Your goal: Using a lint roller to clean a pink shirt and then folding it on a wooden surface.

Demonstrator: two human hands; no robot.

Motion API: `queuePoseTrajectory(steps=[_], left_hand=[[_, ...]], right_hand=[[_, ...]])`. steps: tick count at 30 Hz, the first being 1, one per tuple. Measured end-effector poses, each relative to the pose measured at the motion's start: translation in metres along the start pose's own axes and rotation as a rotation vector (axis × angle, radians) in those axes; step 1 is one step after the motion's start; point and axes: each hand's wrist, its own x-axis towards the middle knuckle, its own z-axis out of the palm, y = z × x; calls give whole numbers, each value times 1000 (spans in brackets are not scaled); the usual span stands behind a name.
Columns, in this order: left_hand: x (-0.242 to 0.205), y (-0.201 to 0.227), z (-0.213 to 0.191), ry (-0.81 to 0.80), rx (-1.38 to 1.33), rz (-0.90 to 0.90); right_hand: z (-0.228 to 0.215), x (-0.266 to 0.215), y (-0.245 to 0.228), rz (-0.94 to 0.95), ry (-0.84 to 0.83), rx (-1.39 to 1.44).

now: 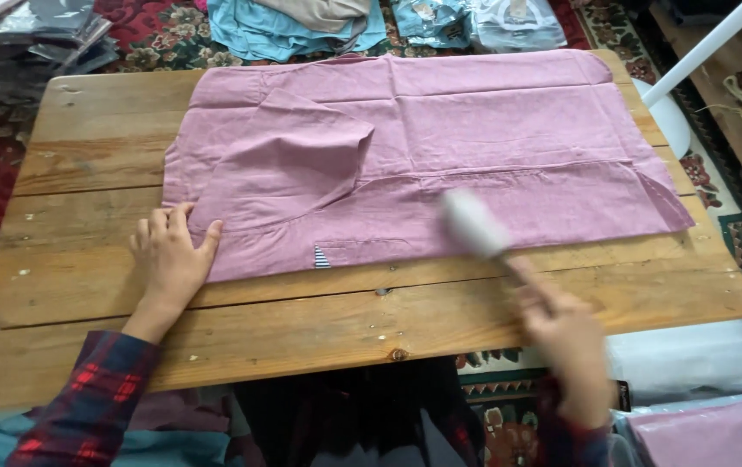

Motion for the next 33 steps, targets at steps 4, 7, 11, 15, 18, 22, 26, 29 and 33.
queuePoseTrajectory(steps=[4,7,11,15,18,22,26,29,33], left_hand=[[-8,2,-16,9,-62,-14],[-6,5,-27,-91,-94,-125],[-2,-3,-20,-111,-18,-130],[-2,-8,-14,-123,60,-145],[-6,-10,-18,-130,46,-171],[-7,-10,-29,-129,-73,-153],[-6,-6,-41,-144,-97,-166],[-5,-6,-40,-106,-92,-161],[-8,-12,-34,-86,-128,-125]], right_hand=[[-22,40,93,342,330,54],[-19,46,101,328,449,-4],[7,4,-40,178,427,-135],[59,-55,-157,-286,201,-338],[67,-84,-199,-570,197,-250],[48,-57,-172,-512,-46,-217],[27,-44,-145,-245,-33,-270],[41,-55,-165,-190,-38,-380],[79,-99,-236,-679,175,-325]])
